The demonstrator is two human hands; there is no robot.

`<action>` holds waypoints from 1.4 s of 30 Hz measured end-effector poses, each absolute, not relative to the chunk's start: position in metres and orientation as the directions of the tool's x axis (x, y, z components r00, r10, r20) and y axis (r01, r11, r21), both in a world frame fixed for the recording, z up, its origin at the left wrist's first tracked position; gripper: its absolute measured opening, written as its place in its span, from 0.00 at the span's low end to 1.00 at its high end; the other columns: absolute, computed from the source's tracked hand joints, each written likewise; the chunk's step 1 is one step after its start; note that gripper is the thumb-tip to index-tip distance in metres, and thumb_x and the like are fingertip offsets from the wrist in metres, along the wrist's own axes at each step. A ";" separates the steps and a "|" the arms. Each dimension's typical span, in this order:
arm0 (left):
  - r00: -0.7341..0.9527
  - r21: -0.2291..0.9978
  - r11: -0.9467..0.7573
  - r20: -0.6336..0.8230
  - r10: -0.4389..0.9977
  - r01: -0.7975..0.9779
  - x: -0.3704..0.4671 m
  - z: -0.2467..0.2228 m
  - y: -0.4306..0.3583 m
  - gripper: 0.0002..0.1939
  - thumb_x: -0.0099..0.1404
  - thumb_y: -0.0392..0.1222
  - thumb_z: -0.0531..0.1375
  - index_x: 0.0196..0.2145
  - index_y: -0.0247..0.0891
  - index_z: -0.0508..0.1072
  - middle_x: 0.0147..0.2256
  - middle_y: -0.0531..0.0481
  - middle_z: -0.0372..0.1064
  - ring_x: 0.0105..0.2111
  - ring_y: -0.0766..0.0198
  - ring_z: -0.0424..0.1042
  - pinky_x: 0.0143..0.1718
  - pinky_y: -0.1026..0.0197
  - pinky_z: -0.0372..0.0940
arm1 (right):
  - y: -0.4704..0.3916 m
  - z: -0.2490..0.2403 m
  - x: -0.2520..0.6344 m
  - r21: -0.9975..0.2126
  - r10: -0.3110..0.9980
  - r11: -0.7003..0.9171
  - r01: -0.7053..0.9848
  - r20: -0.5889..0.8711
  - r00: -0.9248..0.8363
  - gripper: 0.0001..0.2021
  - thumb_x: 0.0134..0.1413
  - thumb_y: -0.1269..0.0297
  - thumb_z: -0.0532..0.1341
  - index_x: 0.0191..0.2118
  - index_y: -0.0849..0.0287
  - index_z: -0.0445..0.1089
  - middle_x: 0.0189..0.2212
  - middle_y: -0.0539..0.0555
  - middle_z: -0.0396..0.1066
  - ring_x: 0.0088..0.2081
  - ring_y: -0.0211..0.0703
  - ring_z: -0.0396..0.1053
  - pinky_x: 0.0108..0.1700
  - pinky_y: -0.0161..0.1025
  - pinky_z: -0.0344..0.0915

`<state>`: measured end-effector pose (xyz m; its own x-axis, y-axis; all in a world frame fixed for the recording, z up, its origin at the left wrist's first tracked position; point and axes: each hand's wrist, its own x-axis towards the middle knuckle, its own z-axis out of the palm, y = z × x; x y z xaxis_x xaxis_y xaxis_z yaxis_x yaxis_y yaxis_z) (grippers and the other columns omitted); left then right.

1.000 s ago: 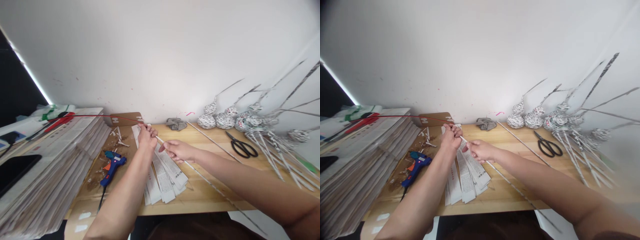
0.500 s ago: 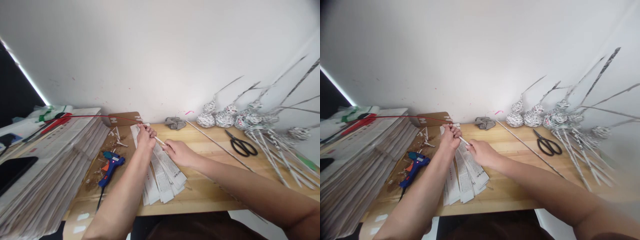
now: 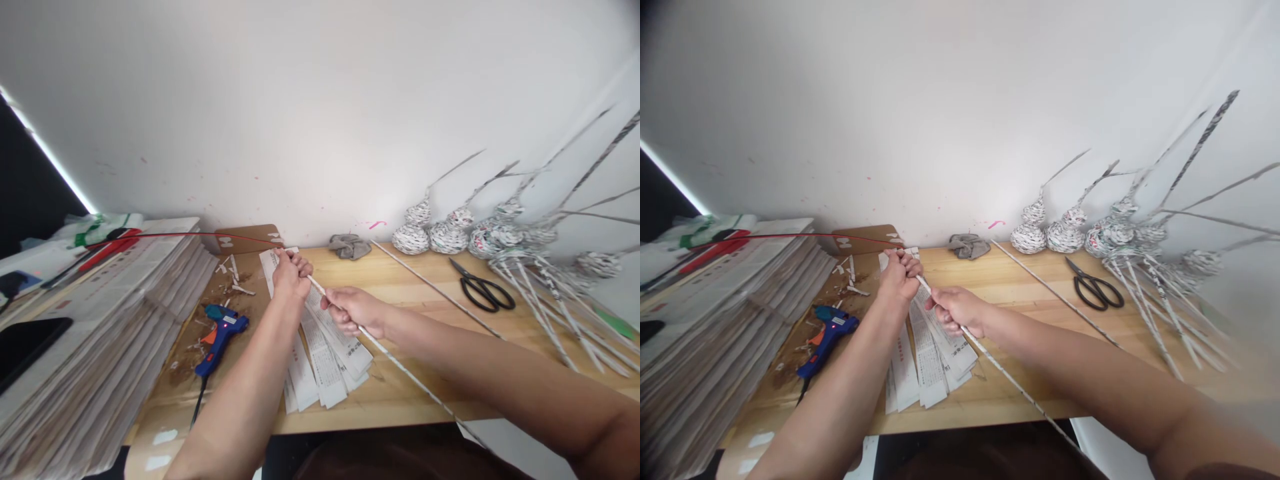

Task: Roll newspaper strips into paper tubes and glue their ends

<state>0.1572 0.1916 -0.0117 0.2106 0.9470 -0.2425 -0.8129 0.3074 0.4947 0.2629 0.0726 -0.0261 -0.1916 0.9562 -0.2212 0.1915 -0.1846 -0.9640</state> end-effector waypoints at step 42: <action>0.212 0.528 0.329 -0.270 0.939 -0.783 0.163 -0.017 0.185 0.21 0.67 0.55 0.48 0.24 0.38 0.58 0.15 0.60 0.46 0.11 0.75 0.46 0.11 0.72 0.41 | 0.073 -0.029 0.260 -0.772 0.993 0.104 0.627 0.117 -0.021 0.17 0.63 0.58 0.50 0.28 0.60 0.67 0.24 0.51 0.65 0.29 0.39 0.63 0.35 0.36 0.55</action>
